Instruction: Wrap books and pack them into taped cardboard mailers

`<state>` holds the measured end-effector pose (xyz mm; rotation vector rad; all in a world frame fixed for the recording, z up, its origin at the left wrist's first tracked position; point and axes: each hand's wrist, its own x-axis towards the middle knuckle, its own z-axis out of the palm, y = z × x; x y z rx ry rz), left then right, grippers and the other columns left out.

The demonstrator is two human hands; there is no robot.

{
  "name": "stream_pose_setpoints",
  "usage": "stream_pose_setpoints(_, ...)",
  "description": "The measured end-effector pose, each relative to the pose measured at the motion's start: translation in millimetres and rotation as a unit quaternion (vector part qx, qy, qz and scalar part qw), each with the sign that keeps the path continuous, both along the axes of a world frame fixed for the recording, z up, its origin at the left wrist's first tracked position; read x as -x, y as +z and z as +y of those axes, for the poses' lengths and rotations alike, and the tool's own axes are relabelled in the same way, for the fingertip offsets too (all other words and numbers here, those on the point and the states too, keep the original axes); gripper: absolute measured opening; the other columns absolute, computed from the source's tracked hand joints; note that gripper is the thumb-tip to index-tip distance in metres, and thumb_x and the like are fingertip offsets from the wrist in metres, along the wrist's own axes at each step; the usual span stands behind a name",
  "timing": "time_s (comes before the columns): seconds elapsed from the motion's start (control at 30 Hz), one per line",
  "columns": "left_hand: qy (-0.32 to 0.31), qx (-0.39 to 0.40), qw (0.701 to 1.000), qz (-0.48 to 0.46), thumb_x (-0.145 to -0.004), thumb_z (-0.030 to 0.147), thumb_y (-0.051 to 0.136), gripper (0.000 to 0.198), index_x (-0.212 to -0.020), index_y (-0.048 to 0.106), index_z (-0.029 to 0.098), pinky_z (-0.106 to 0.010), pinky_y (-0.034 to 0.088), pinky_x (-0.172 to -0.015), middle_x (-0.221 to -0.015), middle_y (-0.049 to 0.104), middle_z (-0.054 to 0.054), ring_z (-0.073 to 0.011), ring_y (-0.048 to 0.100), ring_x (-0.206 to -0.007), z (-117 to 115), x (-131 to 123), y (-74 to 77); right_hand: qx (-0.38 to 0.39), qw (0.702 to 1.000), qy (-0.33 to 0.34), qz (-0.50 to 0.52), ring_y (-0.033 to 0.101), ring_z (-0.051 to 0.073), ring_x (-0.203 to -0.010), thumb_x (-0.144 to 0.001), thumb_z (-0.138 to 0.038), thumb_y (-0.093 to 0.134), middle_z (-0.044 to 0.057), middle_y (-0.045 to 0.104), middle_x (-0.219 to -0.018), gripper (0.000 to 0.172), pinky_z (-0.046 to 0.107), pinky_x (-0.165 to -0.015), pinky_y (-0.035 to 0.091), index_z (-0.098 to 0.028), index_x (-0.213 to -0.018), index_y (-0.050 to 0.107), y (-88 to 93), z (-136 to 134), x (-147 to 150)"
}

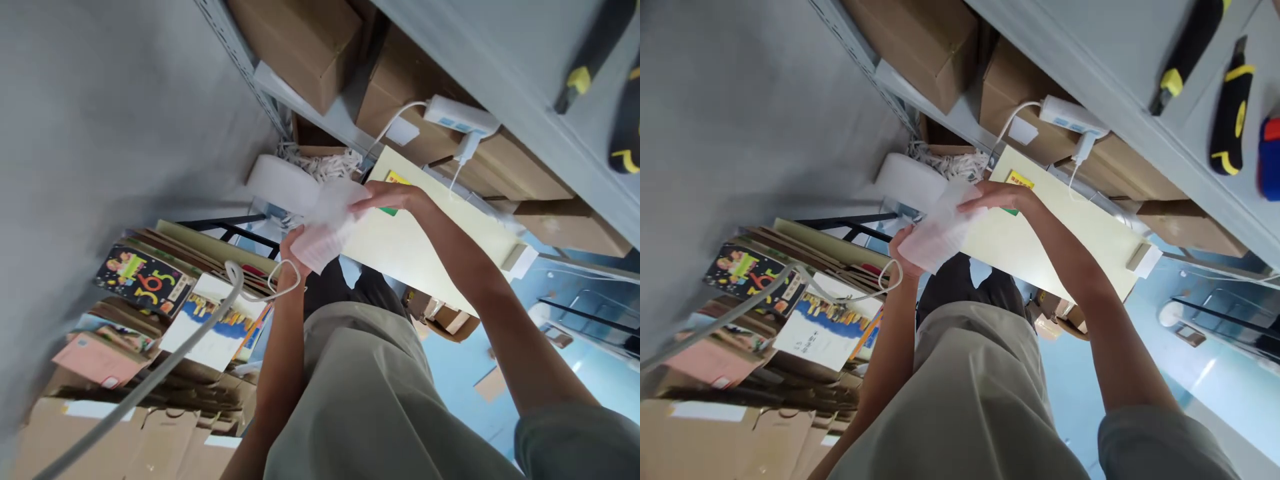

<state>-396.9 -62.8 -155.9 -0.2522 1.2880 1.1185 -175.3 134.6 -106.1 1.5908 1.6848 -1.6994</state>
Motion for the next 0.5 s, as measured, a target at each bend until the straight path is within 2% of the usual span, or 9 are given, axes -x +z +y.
stream_pose_setpoints(0.1, -0.021, -0.016, 0.998, -0.053, -0.101, 0.042, 0.066, 0.028, -0.096, 0.080, 0.018, -0.061, 0.071, -0.111, -0.097, 0.085, -0.015, -0.0436, 0.084, -0.124, -18.7, -28.7, 15.5, 0.076, 0.994, 0.009, 0.083, 0.082, 0.033, -0.120, -0.075, -0.050, 0.108, 0.009, 0.090, -0.114, 0.046, 0.045, -0.107, 0.069, -0.023, -0.108, 0.089, 17.1, -18.1, -50.8)
stream_pose_setpoints(0.2, -0.064, -0.009, 0.997, -0.040, -0.097, 0.035, 0.075, 0.017, -0.098, 0.080, 0.018, -0.059, 0.070, -0.115, -0.096, 0.086, -0.014, -0.0425, 0.083, -0.129, -31.3, -69.6, 21.1, 0.112, 0.974, -0.041, 0.192, 0.083, 0.032, -0.117, -0.077, -0.055, 0.104, 0.010, 0.090, -0.115, 0.045, 0.046, -0.106, 0.069, -0.022, -0.104, 0.089, 24.2, -43.0, -100.7)
stream_pose_setpoints(0.27, -0.082, -0.014, 0.996, -0.024, -0.093, 0.026, 0.082, 0.013, -0.102, 0.081, 0.018, -0.053, 0.068, -0.120, -0.104, 0.088, -0.014, -0.0396, 0.081, -0.136, -35.4, -102.4, 22.2, 0.085, 0.963, -0.103, 0.236, 0.084, 0.030, -0.112, -0.080, -0.058, 0.101, 0.009, 0.090, -0.112, 0.044, 0.045, -0.105, 0.070, -0.021, -0.101, 0.088, 23.8, -60.6, -129.6)
stream_pose_setpoints(0.33, -0.089, -0.028, 0.995, -0.018, -0.090, 0.019, 0.088, 0.022, -0.111, 0.082, 0.017, -0.048, 0.066, -0.123, -0.114, 0.089, -0.013, -0.0361, 0.080, -0.139, -38.0, -137.5, 24.3, 0.043, 0.956, -0.158, 0.241, 0.084, 0.029, -0.110, -0.082, -0.058, 0.099, 0.008, 0.090, -0.106, 0.043, 0.044, -0.102, 0.070, -0.021, -0.099, 0.087, 23.1, -74.7, -157.5)
stream_pose_setpoints(0.43, -0.082, -0.050, 0.995, -0.020, -0.089, 0.015, 0.092, 0.039, -0.127, 0.081, 0.020, -0.044, 0.064, -0.125, -0.123, 0.090, -0.009, -0.0310, 0.079, -0.141, -42.9, -190.7, 33.2, 0.002, 0.954, -0.189, 0.234, 0.084, 0.030, -0.107, -0.082, -0.060, 0.100, 0.008, 0.088, -0.098, 0.045, 0.044, -0.096, 0.071, -0.020, -0.100, 0.087, 28.9, -86.6, -206.7)
stream_pose_setpoints(0.5, -0.079, -0.063, 0.994, -0.030, -0.090, 0.015, 0.094, 0.042, -0.130, 0.081, 0.021, -0.042, 0.062, -0.127, -0.125, 0.090, -0.007, -0.0284, 0.080, -0.140, -47.5, -226.3, 43.1, -0.019, 0.950, -0.196, 0.242, 0.084, 0.030, -0.102, -0.079, -0.062, 0.102, 0.008, 0.087, -0.094, 0.050, 0.043, -0.091, 0.071, -0.019, -0.098, 0.087, 39.7, -91.2, -246.5)
